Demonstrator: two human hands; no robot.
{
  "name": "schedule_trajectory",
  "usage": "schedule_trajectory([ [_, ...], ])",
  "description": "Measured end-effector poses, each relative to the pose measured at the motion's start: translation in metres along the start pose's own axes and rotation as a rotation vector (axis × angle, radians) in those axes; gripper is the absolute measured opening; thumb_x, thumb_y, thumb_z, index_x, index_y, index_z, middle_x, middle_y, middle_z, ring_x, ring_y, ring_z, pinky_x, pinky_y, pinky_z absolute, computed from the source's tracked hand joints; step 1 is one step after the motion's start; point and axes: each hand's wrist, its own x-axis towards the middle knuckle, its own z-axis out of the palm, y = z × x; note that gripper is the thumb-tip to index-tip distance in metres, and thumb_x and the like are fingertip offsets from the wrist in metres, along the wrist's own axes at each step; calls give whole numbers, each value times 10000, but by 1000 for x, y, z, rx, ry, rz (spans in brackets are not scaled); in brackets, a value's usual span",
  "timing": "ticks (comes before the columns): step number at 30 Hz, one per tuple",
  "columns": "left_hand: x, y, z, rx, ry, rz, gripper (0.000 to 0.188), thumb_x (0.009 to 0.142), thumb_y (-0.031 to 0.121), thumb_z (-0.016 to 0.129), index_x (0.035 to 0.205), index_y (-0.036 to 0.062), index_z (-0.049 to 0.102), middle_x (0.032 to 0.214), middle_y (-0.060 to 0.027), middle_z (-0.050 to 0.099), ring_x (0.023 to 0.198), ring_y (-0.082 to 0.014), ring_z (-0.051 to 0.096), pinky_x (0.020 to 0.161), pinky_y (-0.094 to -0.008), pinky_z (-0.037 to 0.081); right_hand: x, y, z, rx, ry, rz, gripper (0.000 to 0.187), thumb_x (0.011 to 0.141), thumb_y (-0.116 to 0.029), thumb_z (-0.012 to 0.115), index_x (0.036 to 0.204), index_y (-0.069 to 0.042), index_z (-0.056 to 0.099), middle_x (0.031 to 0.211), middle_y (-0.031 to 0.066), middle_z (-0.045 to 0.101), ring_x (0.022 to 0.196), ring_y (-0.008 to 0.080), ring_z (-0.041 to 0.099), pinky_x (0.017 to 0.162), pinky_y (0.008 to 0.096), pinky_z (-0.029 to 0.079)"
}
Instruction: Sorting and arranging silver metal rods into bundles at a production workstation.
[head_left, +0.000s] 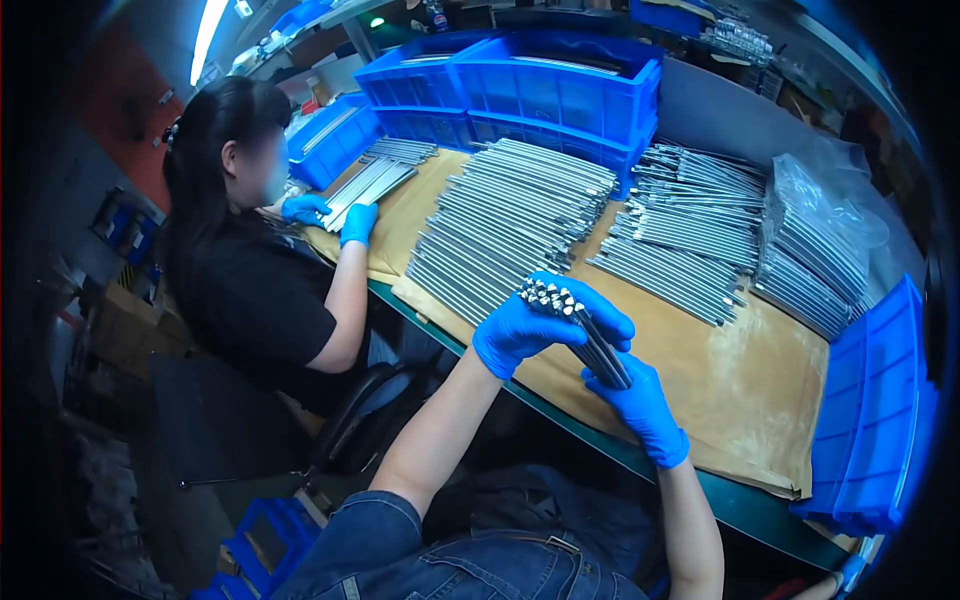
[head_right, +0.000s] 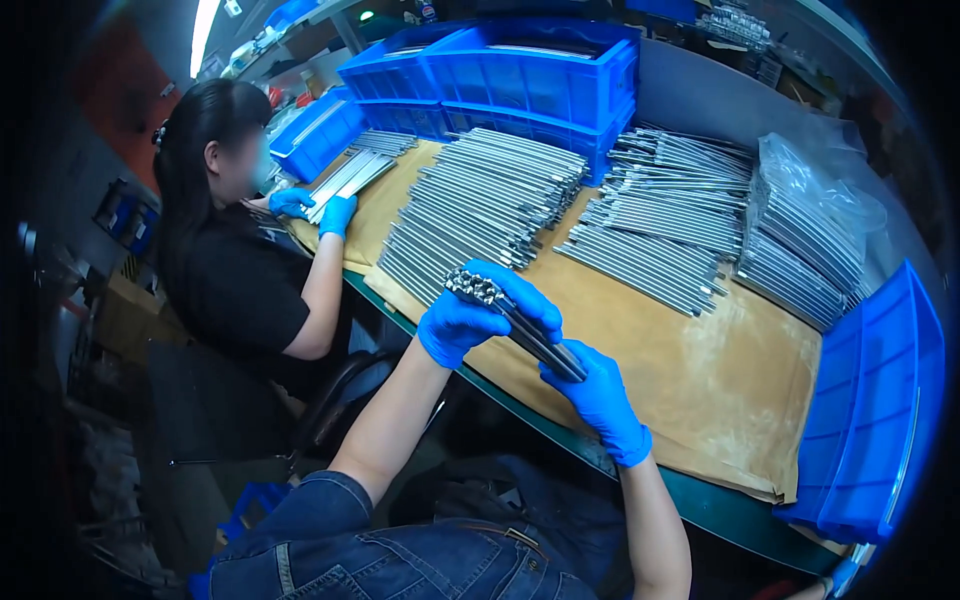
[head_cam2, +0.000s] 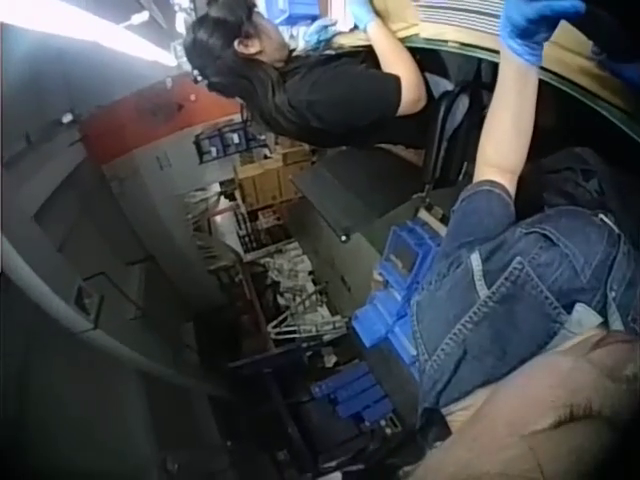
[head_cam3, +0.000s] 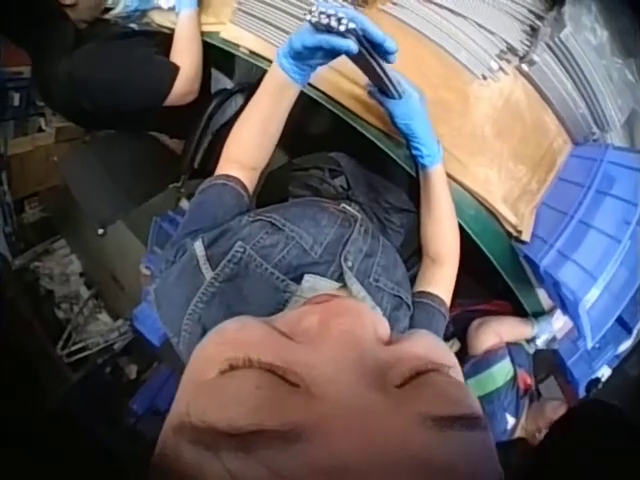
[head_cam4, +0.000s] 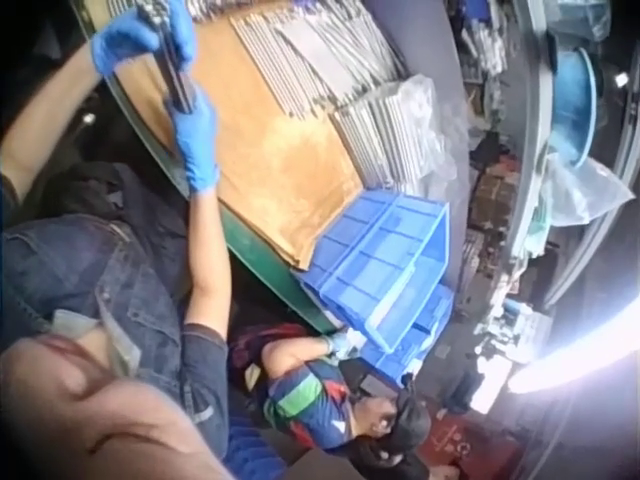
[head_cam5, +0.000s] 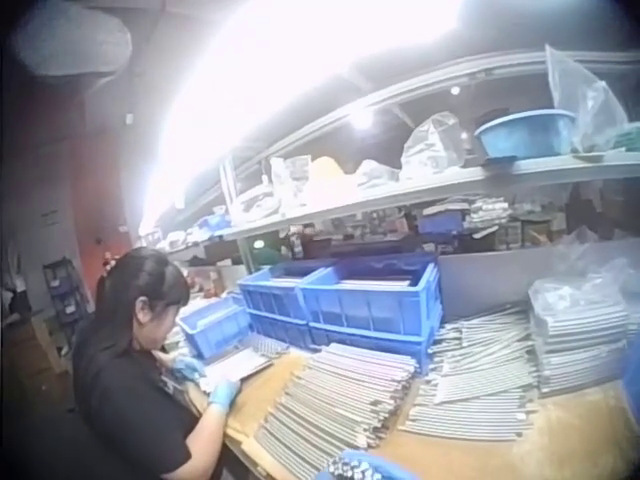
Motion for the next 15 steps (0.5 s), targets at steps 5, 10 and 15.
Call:
schedule_trajectory([
  [5,29,1,5,41,115,-50,424,709,73,677,1089,-80,569,1072,-250,602,1005,-373,599,902,-462,470,0,13,-5,218,65,26,280,786,-113,691,1035,-22,602,906,86,666,854,144,630,762,281,482],
  [10,46,-3,-2,24,141,-128,418,725,66,668,1104,-72,562,1095,-244,595,1026,-376,589,915,-473,463,2,15,-7,347,63,41,303,787,-94,688,1059,-5,589,916,83,670,864,142,630,783,276,481],
  [15,57,-9,-5,-5,97,-118,433,709,61,684,1104,-70,562,1067,-242,607,1001,-372,601,910,-472,468,2,17,-10,375,38,61,352,795,-55,664,1129,2,570,950,82,651,901,148,616,832,279,471],
])
